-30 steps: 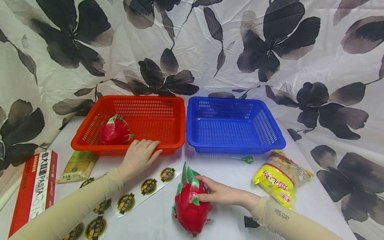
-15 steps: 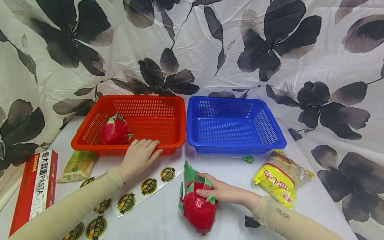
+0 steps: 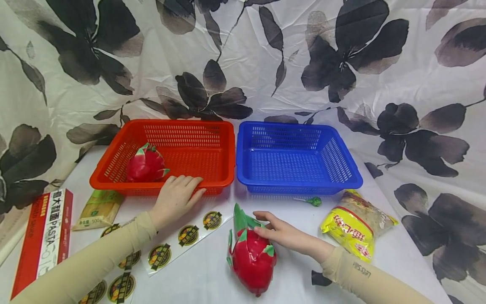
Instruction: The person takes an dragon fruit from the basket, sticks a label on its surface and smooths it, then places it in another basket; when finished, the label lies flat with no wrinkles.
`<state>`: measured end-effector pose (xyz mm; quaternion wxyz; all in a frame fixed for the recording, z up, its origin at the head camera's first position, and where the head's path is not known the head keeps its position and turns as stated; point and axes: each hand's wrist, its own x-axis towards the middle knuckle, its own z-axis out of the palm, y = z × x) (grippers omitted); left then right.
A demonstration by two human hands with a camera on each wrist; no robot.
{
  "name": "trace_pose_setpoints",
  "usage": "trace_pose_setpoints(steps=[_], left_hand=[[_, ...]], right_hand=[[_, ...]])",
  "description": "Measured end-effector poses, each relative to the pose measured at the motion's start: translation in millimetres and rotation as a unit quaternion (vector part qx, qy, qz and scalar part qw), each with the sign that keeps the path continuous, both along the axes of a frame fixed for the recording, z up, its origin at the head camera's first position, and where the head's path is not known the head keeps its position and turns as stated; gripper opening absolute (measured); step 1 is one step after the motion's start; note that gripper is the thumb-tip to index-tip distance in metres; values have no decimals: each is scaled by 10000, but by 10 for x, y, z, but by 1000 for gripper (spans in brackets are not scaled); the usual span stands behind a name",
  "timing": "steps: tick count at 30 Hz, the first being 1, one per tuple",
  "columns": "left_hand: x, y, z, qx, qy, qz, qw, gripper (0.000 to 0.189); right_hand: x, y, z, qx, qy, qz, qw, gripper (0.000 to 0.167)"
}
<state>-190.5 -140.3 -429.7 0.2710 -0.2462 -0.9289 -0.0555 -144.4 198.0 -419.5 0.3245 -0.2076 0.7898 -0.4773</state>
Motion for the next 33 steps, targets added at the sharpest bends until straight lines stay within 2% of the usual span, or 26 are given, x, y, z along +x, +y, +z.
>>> trace_pose_setpoints(steps=[7,10,13,16,18,19,20,22,24,26,29,31,33], left_hand=[[8,1,8,18,-161,8,9999,32],[23,-3,2,98,-16,-179,9998,36],[49,-1,-31,294,602,-822,9944,37],[99,32,-76,395,1316,-1680,9762,25],[158,66,-98,391,1469,-2156,9646,27],[198,82,-106,363,1387,-2303,9625,27],[244,97,-110,340,1198,-2383,9632,26],[342,118,-114,343,531,-2322,9706,20],[433,136,-108,343,-369,-1905,9804,29],[504,149,-98,455,-1268,-1284,9825,39],[565,158,-87,601,-2222,-445,9721,48],[585,153,-95,726,-2643,-121,9616,52],[597,146,-108,740,-2873,62,9550,56]], right_hand=[[19,-35,37,117,-147,-87,9998,72],[20,-29,23,166,-208,-134,9996,68],[20,-26,18,165,-237,-145,9995,65],[22,-24,22,131,-217,-126,9996,63],[23,-25,24,110,-166,-109,9997,62],[23,-26,25,106,-146,-103,9998,62],[24,-27,27,106,-130,-99,9998,62],[26,-31,31,110,-112,-97,9998,61],[30,-34,38,107,-122,-106,9998,61],[34,-37,44,102,-137,-110,9998,61],[34,-37,43,94,-155,-110,9998,61],[33,-36,41,101,-169,-110,9997,61],[33,-35,41,112,-179,-113,9997,61]])
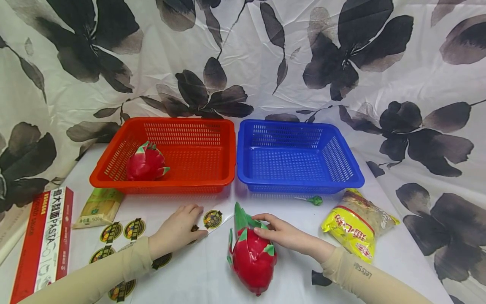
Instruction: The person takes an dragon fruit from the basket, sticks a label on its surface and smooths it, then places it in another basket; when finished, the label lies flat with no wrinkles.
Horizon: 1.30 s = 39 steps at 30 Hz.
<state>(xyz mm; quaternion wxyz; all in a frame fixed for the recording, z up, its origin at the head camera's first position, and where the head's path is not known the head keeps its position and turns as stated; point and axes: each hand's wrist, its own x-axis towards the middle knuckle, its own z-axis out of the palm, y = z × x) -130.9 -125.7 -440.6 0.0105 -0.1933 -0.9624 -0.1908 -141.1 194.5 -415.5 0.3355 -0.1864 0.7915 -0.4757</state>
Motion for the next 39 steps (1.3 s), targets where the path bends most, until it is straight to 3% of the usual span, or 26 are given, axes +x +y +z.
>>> trace_pose_setpoints(steps=[3,10,13,19,22,26,34,39], left_hand=[[9,-3,-19,-72,-191,140,9997,61],[30,28,-31,-502,-96,282,9983,65],[22,31,-32,-492,-229,397,9977,64],[-40,-25,5,384,-944,560,9932,54],[-61,-58,29,924,-1123,554,9878,44],[-63,-88,83,1259,-1282,435,9828,37],[-23,-154,268,1878,-1081,93,9762,22],[9,-189,328,2186,-979,-61,9709,18]], right_hand=[[2,1,4,17,-2,-1,10000,61],[6,2,6,1,-18,1,10000,61],[6,5,4,3,-19,8,10000,60],[1,2,-1,-9,-36,28,10000,61],[3,2,6,20,-48,19,10000,62],[6,5,15,68,-71,-11,10000,63],[1,11,24,96,-77,19,9999,64],[-19,11,58,192,88,118,9997,66]])
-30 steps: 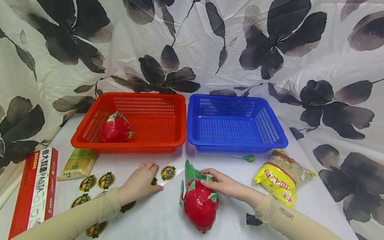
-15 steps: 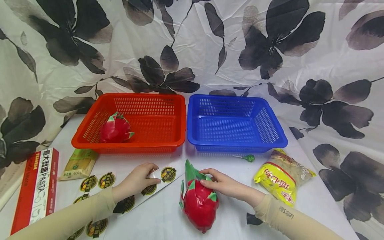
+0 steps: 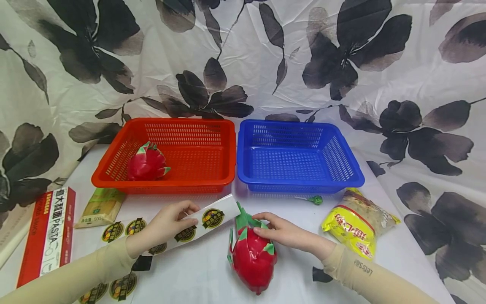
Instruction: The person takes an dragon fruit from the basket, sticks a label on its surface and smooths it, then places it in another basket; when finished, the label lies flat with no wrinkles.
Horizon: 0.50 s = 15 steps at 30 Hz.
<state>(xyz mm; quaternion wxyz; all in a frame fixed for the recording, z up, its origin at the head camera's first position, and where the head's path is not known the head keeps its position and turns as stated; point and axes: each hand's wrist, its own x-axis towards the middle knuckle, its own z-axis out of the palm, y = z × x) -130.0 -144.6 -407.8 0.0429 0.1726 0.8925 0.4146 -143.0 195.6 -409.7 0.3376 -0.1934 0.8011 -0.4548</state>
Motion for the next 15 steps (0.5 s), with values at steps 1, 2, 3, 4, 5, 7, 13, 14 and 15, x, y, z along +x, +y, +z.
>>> trace_pose_setpoints(steps=[1,2,3,4,5,7,13,14,15], left_hand=[[6,2,6,56,18,-26,10000,18],[11,7,9,113,32,-44,9999,17],[16,12,13,161,35,-60,9998,17],[22,18,17,206,32,-67,9998,17],[28,25,23,248,15,-59,9997,17],[39,44,36,328,-40,-14,9995,17],[68,128,88,781,-473,160,9957,18],[72,147,97,864,-544,177,9946,19],[75,166,105,934,-605,194,9936,19]], right_hand=[[-5,-2,12,14,58,7,10000,66],[-10,-5,21,12,151,25,9999,67],[-14,-11,34,6,268,28,9996,67],[-19,-18,46,5,417,30,9991,66],[-21,-29,65,-3,587,5,9983,65],[-28,-57,113,-8,1093,-89,9940,61],[-37,-157,338,-16,2766,-656,9587,41],[-36,-172,377,-65,2966,-742,9521,38],[-38,-187,411,-106,3170,-808,9449,35]])
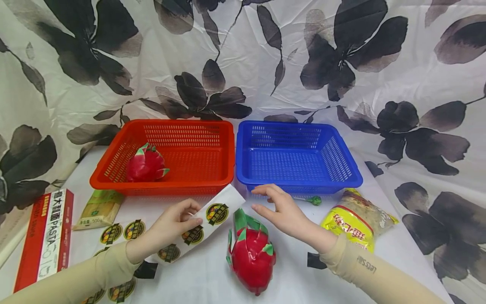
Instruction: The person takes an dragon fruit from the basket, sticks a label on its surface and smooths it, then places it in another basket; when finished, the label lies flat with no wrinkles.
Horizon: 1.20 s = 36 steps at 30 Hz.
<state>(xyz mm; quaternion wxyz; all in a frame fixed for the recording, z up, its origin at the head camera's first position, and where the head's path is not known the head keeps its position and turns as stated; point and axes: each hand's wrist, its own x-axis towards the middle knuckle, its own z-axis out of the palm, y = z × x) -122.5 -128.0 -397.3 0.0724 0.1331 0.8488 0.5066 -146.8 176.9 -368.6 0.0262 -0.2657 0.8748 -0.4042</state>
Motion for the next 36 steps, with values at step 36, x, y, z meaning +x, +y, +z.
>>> trace_pose_setpoints(steps=[36], left_hand=[[68,327,159,1022,-634,-428,9918,36]], right_hand=[[-34,-358,56,479,1812,-241,9820,10]])
